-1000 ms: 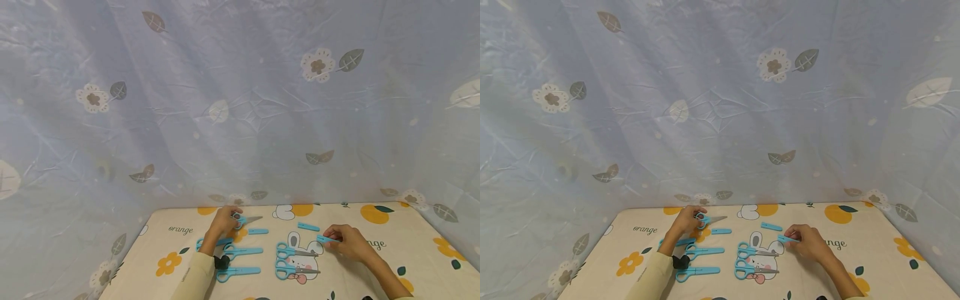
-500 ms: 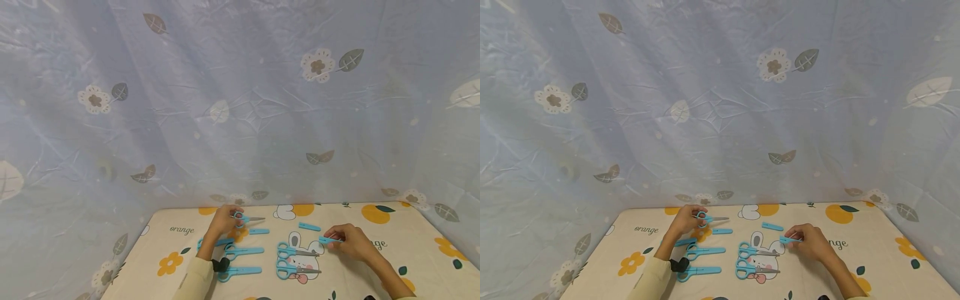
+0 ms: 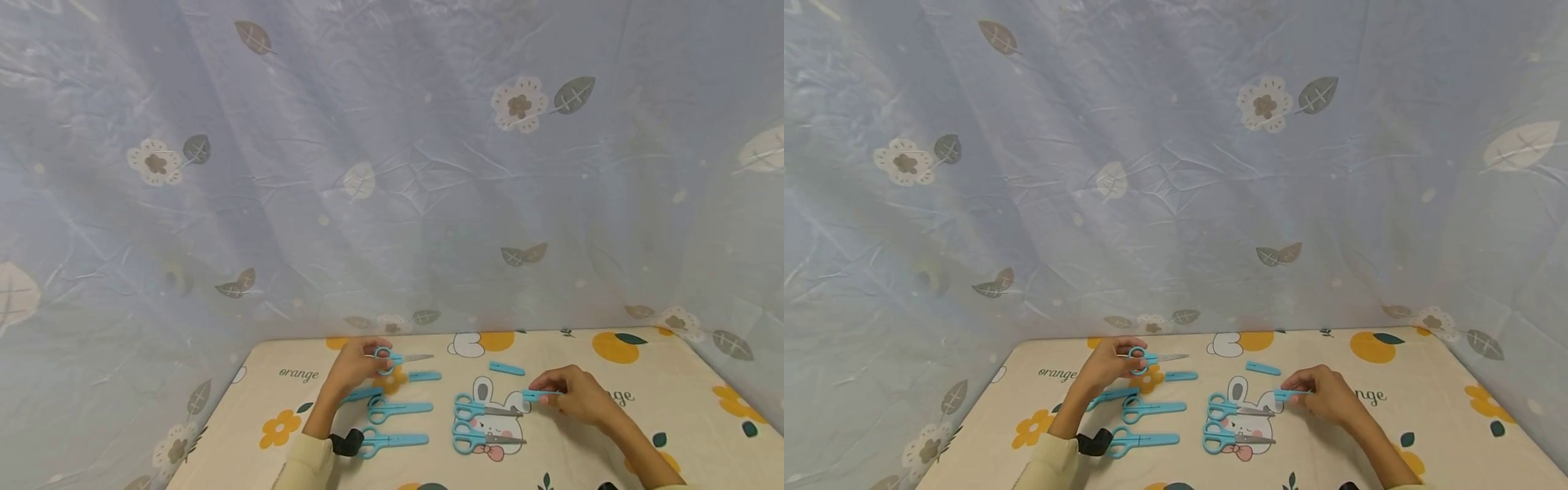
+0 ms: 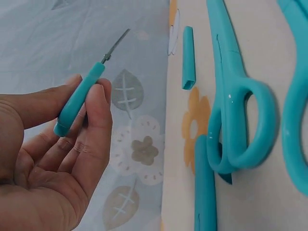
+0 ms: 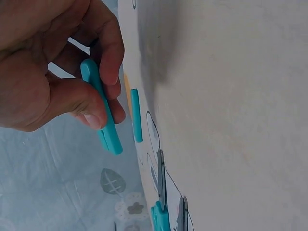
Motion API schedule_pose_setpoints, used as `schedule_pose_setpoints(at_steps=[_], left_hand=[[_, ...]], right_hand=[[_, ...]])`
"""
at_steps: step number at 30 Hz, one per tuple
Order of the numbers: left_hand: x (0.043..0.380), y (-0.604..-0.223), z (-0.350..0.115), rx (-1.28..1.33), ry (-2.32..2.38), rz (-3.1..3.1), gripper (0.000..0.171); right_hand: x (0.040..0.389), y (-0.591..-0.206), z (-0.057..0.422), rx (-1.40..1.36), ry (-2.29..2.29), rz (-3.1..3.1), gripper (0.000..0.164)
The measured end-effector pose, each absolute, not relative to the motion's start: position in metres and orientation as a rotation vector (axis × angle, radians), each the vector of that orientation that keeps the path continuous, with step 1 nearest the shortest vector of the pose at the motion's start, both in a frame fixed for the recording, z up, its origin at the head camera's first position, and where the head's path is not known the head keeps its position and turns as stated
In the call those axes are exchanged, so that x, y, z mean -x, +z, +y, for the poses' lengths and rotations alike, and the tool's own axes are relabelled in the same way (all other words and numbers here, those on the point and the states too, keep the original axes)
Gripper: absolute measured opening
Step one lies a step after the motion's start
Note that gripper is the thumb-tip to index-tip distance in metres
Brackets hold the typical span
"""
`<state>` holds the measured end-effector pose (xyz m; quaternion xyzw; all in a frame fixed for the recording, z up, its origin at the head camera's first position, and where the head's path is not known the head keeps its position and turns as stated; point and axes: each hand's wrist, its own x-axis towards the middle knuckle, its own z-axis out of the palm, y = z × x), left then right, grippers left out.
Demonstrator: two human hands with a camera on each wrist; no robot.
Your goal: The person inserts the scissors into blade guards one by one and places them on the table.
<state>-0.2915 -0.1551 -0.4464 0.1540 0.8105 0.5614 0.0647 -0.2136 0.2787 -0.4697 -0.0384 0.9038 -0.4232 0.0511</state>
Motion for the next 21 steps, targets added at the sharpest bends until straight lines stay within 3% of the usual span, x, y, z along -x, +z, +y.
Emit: schedule_pose_setpoints(at_steps=[21], left_hand=[[0.256,-0.435,-0.169,-0.390,1.778,2.229,0.037]], right_hand=[[0.195,-0.472,0.293,0.165,-1.550,2.319,0.039]])
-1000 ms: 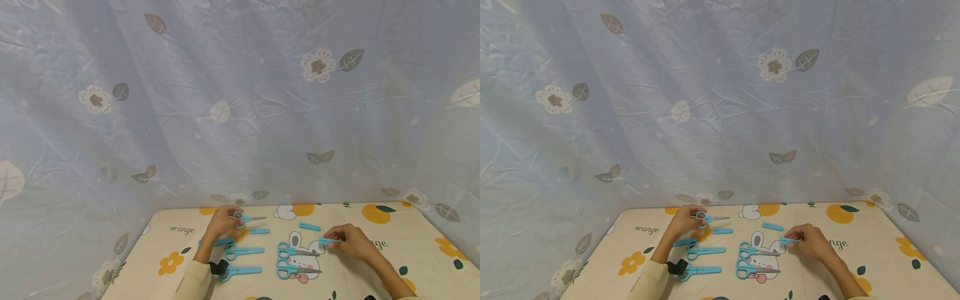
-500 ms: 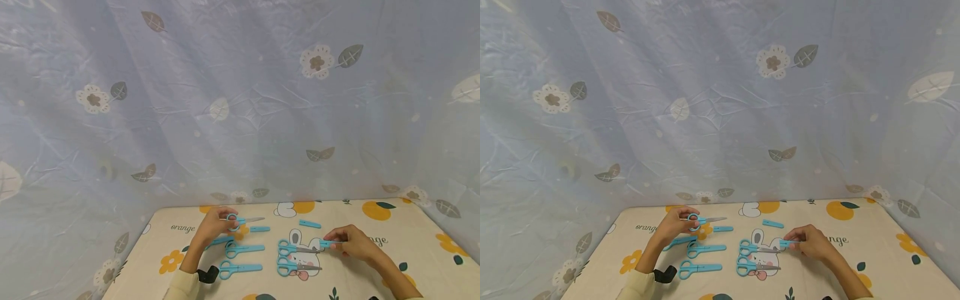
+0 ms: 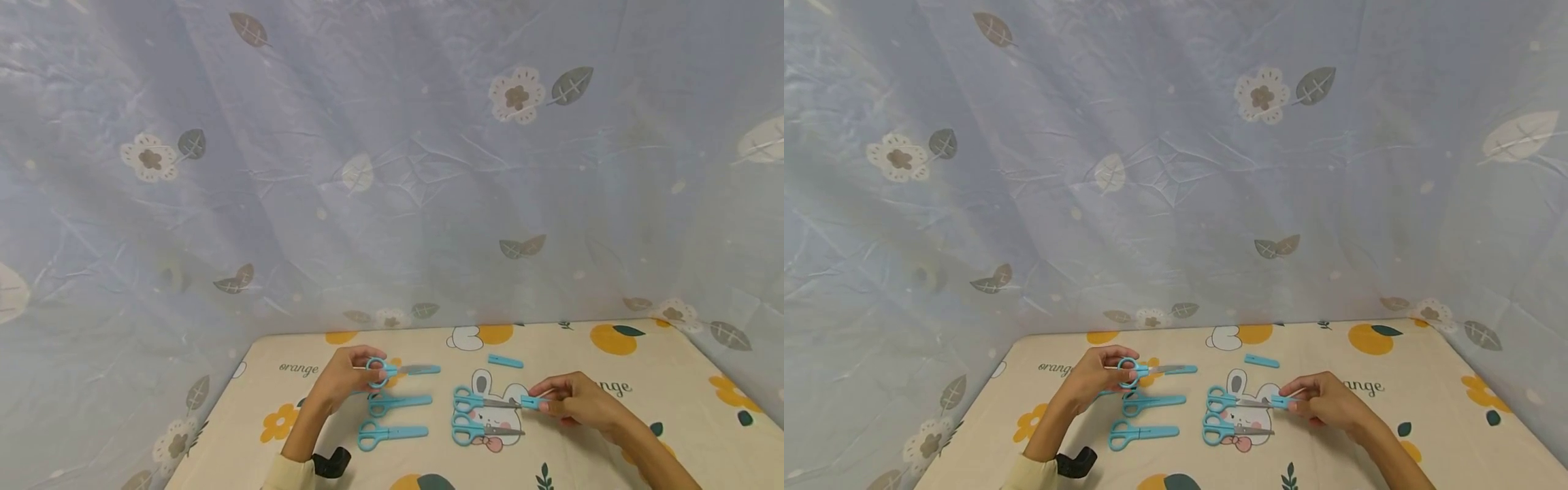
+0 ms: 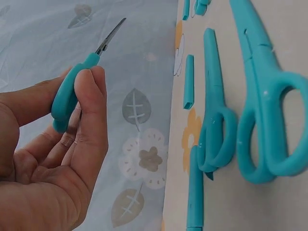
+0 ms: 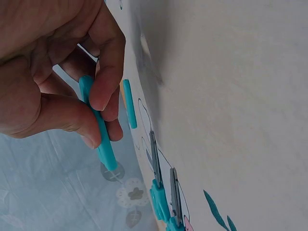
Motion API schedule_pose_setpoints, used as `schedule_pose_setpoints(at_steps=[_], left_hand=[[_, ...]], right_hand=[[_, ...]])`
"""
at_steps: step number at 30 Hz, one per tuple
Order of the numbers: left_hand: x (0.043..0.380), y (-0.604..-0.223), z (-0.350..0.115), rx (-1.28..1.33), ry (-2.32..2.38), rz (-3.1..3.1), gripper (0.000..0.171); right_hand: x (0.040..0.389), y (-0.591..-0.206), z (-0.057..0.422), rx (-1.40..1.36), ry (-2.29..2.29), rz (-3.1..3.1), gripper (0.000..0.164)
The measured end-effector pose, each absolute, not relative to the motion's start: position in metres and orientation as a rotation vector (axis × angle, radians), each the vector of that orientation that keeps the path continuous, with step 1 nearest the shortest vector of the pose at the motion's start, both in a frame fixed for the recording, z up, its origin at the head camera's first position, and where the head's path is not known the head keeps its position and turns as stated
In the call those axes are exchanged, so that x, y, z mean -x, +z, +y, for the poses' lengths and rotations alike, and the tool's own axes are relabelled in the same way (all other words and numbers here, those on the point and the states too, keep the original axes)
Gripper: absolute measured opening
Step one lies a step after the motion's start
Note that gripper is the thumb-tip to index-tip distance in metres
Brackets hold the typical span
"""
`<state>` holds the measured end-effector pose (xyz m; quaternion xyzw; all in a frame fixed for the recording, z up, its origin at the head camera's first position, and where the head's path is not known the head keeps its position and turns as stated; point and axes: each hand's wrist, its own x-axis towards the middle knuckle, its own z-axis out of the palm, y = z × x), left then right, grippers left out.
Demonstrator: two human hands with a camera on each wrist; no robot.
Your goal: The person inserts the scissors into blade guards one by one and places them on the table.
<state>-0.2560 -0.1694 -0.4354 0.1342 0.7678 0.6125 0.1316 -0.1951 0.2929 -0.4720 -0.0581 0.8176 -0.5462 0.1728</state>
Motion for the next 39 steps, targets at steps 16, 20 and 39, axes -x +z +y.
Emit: schedule_pose_setpoints(at_steps=[16,20,39], left_hand=[[0.248,-0.442,-0.174,-0.402,1.772,2.173,0.041],[0.248,-0.442,-0.172,-0.418,1.766,2.168,0.045],[0.238,-0.450,-0.162,-0.361,1.803,2.096,0.038]], right_hand=[[0.196,-0.471,0.299,0.064,-1.591,2.292,0.042],[0.196,-0.470,0.299,0.029,-1.603,2.279,0.041],[0.193,-0.480,0.286,0.128,-1.676,2.185,0.038]])
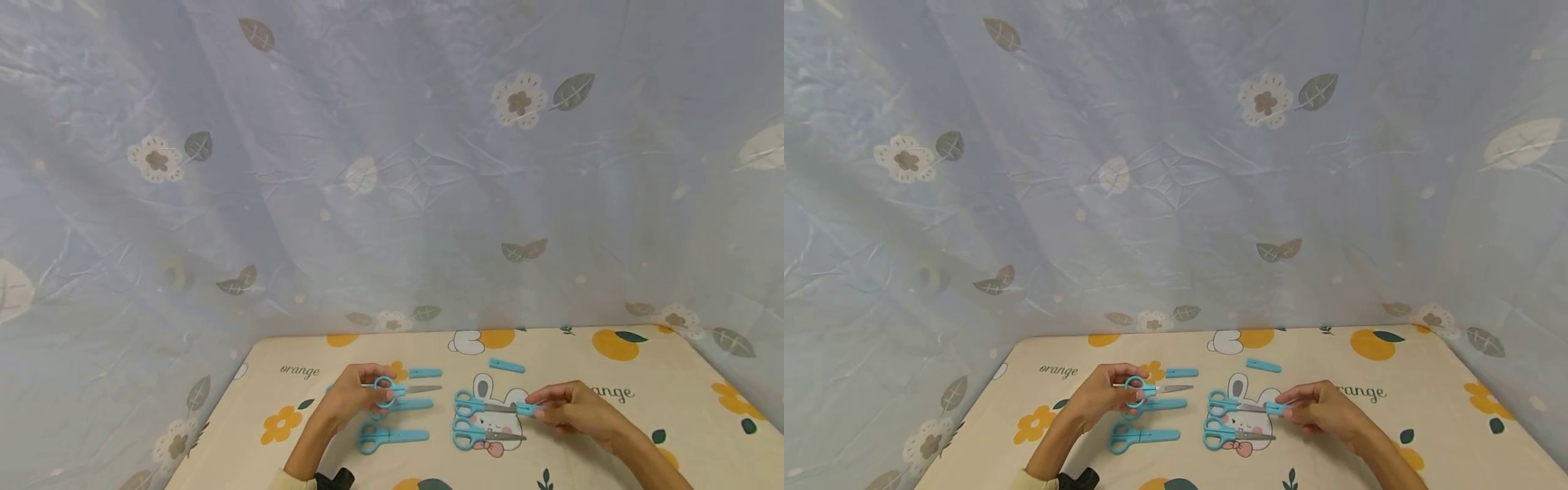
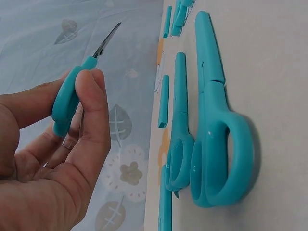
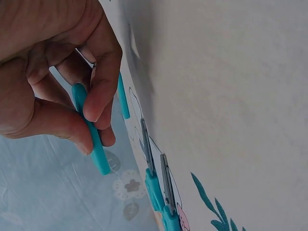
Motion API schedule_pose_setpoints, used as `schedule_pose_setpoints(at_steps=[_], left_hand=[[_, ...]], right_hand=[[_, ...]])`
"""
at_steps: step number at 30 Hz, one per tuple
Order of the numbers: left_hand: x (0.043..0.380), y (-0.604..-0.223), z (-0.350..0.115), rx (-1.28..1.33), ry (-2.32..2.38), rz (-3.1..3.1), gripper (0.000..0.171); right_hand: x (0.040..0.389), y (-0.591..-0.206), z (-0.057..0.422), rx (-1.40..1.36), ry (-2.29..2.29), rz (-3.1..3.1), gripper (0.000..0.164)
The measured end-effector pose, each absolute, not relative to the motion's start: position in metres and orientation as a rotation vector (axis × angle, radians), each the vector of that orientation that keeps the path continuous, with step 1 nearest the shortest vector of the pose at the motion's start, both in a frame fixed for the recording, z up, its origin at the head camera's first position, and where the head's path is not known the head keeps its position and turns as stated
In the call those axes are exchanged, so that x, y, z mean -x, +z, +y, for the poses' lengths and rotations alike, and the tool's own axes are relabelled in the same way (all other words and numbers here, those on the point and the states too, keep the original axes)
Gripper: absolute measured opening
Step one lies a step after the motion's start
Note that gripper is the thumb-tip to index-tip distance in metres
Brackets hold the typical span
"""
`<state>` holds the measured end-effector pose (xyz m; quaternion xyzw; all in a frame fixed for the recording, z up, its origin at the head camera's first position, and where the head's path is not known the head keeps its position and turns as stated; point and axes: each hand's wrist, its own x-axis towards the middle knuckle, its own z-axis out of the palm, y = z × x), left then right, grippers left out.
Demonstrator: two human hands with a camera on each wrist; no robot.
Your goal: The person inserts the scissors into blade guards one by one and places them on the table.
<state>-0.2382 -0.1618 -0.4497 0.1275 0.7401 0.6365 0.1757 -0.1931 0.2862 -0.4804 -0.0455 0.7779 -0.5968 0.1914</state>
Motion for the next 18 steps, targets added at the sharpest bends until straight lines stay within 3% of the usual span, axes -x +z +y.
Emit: schedule_pose_setpoints(at_steps=[8,18], left_hand=[[0.2374,-0.4520,-0.1577,-0.391,1.784,2.097,0.043],[0.2366,-0.4530,-0.1545,-0.377,1.792,2.092,0.032]], right_hand=[[0.1928,-0.4813,0.2815,0.113,-1.659,2.216,0.041],[0.1925,-0.4840,0.2785,0.126,-1.644,2.228,0.042]])
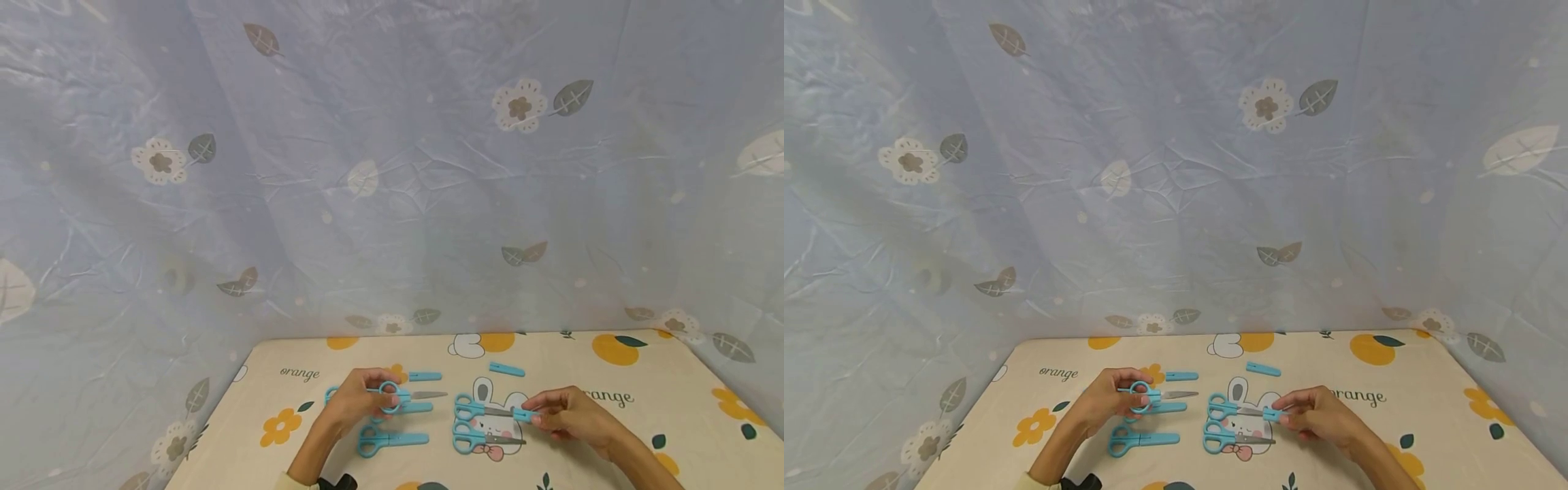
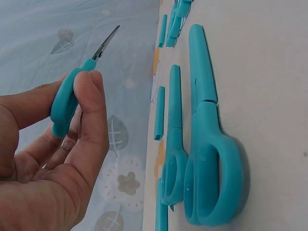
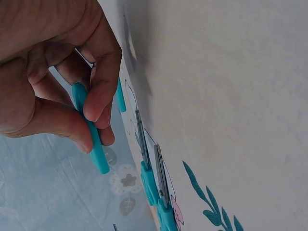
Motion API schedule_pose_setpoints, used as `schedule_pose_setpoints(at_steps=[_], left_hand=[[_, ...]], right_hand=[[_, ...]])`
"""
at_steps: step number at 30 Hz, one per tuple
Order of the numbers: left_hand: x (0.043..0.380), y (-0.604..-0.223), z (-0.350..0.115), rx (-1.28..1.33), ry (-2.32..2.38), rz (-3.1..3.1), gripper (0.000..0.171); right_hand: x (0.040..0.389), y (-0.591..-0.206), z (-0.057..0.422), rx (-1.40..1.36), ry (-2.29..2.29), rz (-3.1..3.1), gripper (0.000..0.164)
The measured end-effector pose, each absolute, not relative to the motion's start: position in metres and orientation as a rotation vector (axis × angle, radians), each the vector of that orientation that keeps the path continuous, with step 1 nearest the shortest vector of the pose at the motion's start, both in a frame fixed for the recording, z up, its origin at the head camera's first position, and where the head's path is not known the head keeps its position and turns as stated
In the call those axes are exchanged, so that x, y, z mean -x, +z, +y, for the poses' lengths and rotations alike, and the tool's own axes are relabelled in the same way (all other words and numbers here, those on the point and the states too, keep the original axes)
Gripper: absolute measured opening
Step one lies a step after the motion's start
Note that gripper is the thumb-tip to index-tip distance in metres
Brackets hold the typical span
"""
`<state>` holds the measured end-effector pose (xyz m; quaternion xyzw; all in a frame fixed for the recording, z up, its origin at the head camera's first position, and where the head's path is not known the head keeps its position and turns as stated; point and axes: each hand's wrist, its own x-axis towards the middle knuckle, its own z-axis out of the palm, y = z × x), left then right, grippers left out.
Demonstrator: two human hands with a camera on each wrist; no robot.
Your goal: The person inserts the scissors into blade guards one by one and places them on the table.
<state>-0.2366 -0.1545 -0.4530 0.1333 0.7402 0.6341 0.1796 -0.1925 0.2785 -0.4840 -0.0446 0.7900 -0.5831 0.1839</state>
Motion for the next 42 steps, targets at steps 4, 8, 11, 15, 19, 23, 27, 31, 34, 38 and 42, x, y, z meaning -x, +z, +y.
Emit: schedule_pose_setpoints(at_steps=[4,8,11,15,19,23,27,31,34,38,42], left_hand=[[0.236,-0.452,-0.153,-0.388,1.791,2.088,0.032],[0.234,-0.452,-0.151,-0.395,1.799,2.078,0.034],[0.233,-0.453,-0.149,-0.400,1.809,2.063,0.037],[0.231,-0.452,-0.146,-0.398,1.815,2.055,0.038],[0.230,-0.451,-0.144,-0.403,1.810,2.064,0.034],[0.229,-0.450,-0.141,-0.418,1.805,2.055,0.035],[0.226,-0.450,-0.138,-0.419,1.810,2.027,0.038],[0.223,-0.447,-0.134,-0.408,1.817,2.015,0.035],[0.220,-0.445,-0.131,-0.407,1.812,2.017,0.034],[0.219,-0.442,-0.128,-0.419,1.808,2.011,0.036],[0.218,-0.441,-0.125,-0.435,1.817,1.998,0.036]], right_hand=[[0.193,-0.484,0.277,0.118,-1.635,2.231,0.042],[0.192,-0.483,0.275,0.117,-1.631,2.235,0.043],[0.192,-0.483,0.274,0.125,-1.631,2.232,0.042],[0.191,-0.484,0.273,0.150,-1.640,2.220,0.041],[0.191,-0.484,0.272,0.171,-1.658,2.197,0.042],[0.191,-0.484,0.270,0.171,-1.669,2.177,0.041],[0.190,-0.483,0.267,0.181,-1.677,2.162,0.042],[0.189,-0.480,0.264,0.208,-1.686,2.133,0.041],[0.189,-0.479,0.262,0.212,-1.699,2.108,0.038],[0.188,-0.480,0.258,0.242,-1.726,2.060,0.037],[0.189,-0.478,0.250,0.292,-1.742,2.007,0.039]])
